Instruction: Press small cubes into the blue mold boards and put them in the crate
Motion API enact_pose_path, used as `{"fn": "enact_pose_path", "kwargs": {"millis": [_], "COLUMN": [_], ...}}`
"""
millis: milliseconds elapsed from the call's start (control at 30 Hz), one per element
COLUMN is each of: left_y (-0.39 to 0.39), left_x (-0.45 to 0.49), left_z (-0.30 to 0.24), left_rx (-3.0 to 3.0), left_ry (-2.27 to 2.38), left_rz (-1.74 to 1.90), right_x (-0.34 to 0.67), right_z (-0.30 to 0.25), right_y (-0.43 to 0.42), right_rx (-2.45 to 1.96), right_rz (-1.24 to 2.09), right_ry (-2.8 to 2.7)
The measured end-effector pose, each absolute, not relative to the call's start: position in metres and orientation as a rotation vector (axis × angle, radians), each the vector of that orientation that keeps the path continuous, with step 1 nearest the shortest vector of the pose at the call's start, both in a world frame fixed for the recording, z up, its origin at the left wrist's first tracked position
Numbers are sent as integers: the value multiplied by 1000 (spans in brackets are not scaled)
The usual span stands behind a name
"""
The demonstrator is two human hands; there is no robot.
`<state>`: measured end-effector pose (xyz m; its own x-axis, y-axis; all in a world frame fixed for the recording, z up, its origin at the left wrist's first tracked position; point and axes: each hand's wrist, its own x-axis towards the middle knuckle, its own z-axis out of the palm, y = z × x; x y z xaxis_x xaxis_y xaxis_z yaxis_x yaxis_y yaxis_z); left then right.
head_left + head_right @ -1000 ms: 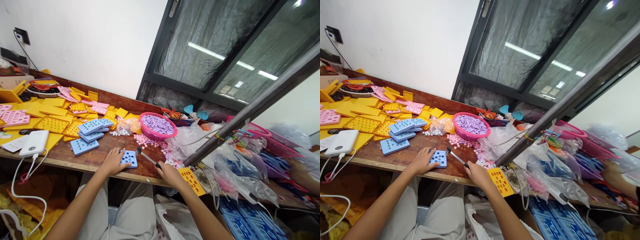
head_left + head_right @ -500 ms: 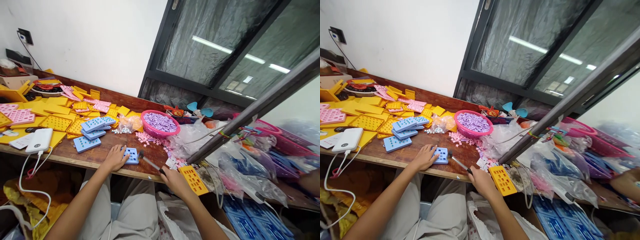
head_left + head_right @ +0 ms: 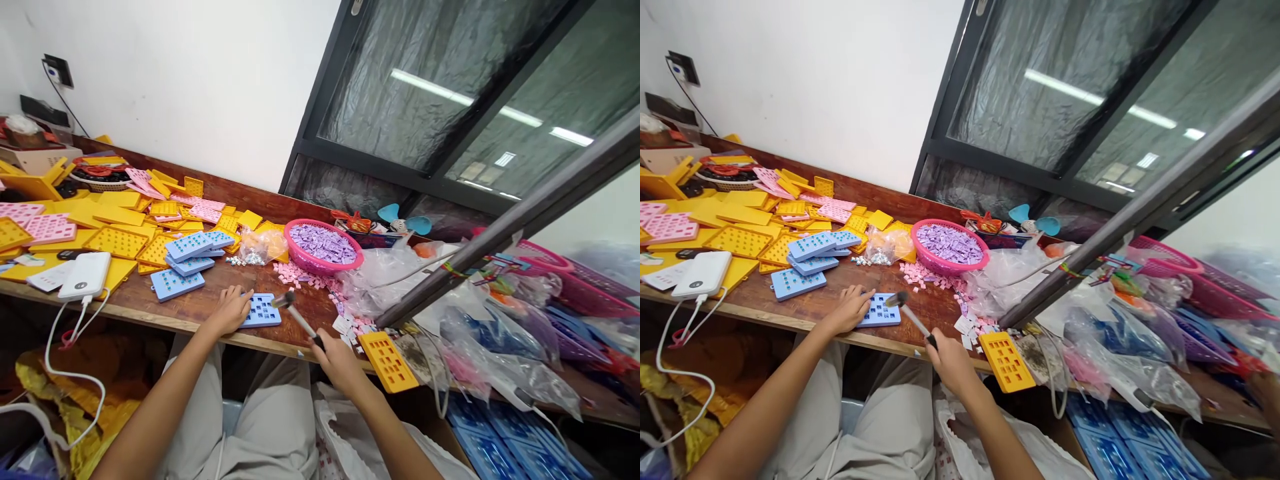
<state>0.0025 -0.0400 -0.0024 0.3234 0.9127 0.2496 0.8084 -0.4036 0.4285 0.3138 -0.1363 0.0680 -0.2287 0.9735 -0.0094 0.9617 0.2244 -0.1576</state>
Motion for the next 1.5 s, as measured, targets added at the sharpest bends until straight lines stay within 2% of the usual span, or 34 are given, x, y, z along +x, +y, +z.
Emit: {"fn": "enact_pose_path", "kwargs": {"millis": [333,533,667,900,1067,1267,1400,1500], "left_y": [-37,-36,-37,-37,-37,-36,-40,-58], "left_x": [2,-3,-4,-7,-10,-8,-11,-8], "left_z": [-3,1,2,4,3,3,11,17], "left_rx": [2260,2093,2062,1943,1900,1872,1837,1705], "left_ry": [1682,1811,1798,1673,1632,1654,1685,1804], "left_rz": [729,806,837,929,940,1024,1126,1390], "right_x": [301,283,278,285,272,260,266,270], "right_z": [76,80,78,77,73,71,68,68], "right_y": [-132,-135,-138,-129,-118,-114,-109,-101], "right_rx": [-1948,-1780,-1867,-1892,-1788,-1809,-1829,-1753], "right_rz": [66,236,127,78,197,86,36,100], "right_ry": [-2490,-2446,-2632,-2596,-2498,-2613,-2638,-2505]}}
